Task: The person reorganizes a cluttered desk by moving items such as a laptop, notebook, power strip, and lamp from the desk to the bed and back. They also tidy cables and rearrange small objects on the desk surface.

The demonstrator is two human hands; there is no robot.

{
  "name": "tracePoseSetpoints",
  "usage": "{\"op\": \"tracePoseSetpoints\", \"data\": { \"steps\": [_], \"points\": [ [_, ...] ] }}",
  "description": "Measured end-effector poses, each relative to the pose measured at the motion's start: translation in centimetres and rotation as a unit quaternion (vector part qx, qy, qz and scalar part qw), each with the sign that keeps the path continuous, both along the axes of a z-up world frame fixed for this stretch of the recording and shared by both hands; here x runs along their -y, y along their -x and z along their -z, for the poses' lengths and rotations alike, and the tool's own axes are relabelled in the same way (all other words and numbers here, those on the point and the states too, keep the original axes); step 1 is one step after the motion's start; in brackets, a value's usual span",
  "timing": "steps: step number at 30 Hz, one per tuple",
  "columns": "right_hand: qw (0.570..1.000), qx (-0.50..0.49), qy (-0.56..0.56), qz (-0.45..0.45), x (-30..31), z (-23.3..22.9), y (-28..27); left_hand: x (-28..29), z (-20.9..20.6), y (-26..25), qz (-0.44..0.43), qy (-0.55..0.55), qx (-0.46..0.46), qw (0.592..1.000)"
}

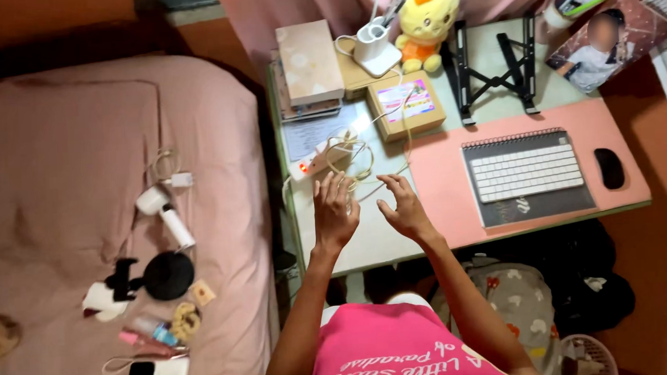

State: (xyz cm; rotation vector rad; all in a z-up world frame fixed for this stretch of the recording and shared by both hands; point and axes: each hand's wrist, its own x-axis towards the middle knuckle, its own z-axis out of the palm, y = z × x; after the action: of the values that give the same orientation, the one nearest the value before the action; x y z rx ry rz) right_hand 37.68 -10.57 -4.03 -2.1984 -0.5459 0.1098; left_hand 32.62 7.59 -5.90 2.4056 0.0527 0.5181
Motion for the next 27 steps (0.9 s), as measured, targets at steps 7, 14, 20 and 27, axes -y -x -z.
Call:
{"op": "tracePoseSetpoints", "data": {
  "steps": [7,14,20,27],
  "points": [
    [0.999,0.022,-0.006,0.046,5.8,2.8,-5.8,4.2,0.2,-3.8,0.011,0.013,0.007,1.000],
    [0.994,0.009,0.000,0.108,13.9,5.7,-11.2,10.5,2.0,-8.9,0.045,0.024,-0.031,0.998],
    [0.992,-0.016,0.002,0.125,18.7,7.8,-14.5,14.2,3.3,-12.3,0.036,0.107,-0.073,0.991],
    [0.992,0.018,0.002,0.122,21.1,10.6,-19.5,16.0,5.3,-14.2,0.021,0.130,-0.090,0.987]
  ]
}}
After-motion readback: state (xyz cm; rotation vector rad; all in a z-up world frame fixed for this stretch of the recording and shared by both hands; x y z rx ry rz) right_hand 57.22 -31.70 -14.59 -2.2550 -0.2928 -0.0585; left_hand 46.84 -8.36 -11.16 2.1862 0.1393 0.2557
